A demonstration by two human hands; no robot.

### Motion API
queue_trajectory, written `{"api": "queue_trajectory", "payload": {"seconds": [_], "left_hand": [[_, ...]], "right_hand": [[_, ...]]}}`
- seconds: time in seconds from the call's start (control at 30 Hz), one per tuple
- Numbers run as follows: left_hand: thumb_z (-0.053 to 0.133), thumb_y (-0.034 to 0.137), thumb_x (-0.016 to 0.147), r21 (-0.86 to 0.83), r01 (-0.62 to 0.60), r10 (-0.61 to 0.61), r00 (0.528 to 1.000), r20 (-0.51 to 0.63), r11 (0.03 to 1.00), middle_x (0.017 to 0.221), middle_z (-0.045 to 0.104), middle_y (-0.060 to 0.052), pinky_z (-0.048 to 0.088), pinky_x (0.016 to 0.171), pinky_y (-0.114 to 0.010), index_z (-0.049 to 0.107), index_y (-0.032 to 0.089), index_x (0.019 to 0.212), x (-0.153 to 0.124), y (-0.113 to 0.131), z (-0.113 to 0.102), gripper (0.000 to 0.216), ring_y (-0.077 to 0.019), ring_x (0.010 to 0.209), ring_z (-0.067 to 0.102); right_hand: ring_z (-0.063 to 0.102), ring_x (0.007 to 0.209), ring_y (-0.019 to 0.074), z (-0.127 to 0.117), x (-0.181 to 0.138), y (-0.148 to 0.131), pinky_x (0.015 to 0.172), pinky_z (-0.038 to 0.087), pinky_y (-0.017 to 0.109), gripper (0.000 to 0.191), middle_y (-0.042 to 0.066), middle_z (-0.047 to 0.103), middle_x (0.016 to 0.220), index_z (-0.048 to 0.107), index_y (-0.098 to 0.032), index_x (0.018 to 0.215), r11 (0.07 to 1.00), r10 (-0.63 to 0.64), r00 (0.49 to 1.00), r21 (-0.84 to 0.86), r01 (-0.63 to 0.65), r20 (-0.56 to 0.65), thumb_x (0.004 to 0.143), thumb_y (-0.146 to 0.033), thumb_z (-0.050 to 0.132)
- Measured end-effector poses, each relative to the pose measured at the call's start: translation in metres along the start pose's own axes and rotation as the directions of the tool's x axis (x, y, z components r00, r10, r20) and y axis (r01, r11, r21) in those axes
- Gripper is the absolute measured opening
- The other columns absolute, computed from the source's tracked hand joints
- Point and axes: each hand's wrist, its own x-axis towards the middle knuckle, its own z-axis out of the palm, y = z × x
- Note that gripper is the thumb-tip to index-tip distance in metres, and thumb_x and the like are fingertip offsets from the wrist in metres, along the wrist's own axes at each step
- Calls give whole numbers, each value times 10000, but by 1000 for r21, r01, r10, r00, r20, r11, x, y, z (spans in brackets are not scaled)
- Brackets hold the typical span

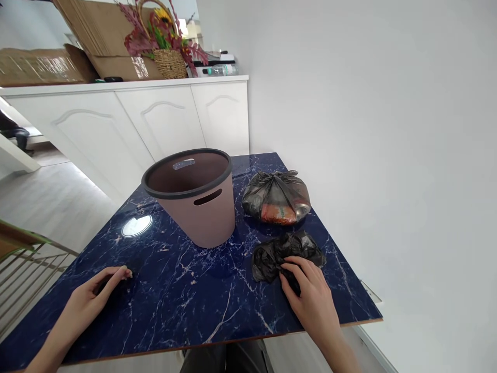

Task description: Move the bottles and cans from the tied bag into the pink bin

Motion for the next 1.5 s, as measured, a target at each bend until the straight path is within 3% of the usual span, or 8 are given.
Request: {"api": "queue_trajectory", "payload": {"seconds": [0.23,0.43,0.97,1.1,1.17,1.27,1.4,1.5], "left_hand": [[597,813,854,12,43,-43,999,23,999,999,821,-3,568,688,-223,794,280,928,2,-10,2,573,-236,918,763],[596,780,884,-9,8,-7,1000,25,1000,1008,824,-17,572,765,-225,793,269,942,0,-9,0,552,-227,921,765],[552,734,935,-26,-74,75,997,28,997,967,819,-32,544,703,-259,784,258,922,-9,0,-2,530,-223,810,730],[553,712,948,-42,-81,82,996,35,996,991,821,-28,542,731,-270,780,262,928,-11,1,-3,504,-231,846,739],[550,700,957,-53,-84,86,995,40,995,995,821,-24,543,738,-274,777,266,928,-12,2,-4,491,-231,852,741],[543,687,969,-68,-99,102,994,47,993,985,819,-23,550,750,-283,773,267,923,-14,2,-4,482,-232,843,737],[548,670,973,-78,-116,118,993,26,990,970,819,-22,554,765,-289,772,267,921,-15,-1,-3,465,-232,841,739],[546,668,974,-81,-128,130,991,20,988,967,817,-23,548,737,-285,770,268,927,-15,-3,-2,461,-232,841,743]], "right_hand": [[680,1199,335,-3,0,-4,995,576,543,193,106,710,1291,674,-278,1197,1000,24,999,14,-24,32,1081,-381,561],[682,1191,325,-1,-1,-3,1006,569,541,179,96,712,1282,667,-277,1197,1000,13,1000,11,-13,9,1074,-371,578],[698,1186,334,0,-7,-7,998,580,538,262,84,718,1303,708,-302,1174,999,36,999,21,-37,16,1043,-506,605],[687,1217,336,-7,-4,-12,1031,567,523,262,105,701,1330,691,-290,1208,995,89,992,60,-84,-84,1076,-460,541],[672,1251,335,-12,1,-9,1072,549,522,279,111,691,1359,659,-282,1289,998,53,992,32,-50,-118,1080,-405,520],[621,1350,327,-16,13,2,1146,499,537,414,93,647,1472,539,-296,1486,994,-99,995,-41,99,-15,1078,-305,474],[475,1500,330,-16,31,16,1184,451,570,601,81,599,1544,383,-290,1615,964,-227,959,-103,246,169,1027,-167,404],[562,1342,351,-12,38,18,1101,501,570,560,107,671,1376,490,-262,1519,953,-227,953,-156,259,199,969,-161,455]]}}
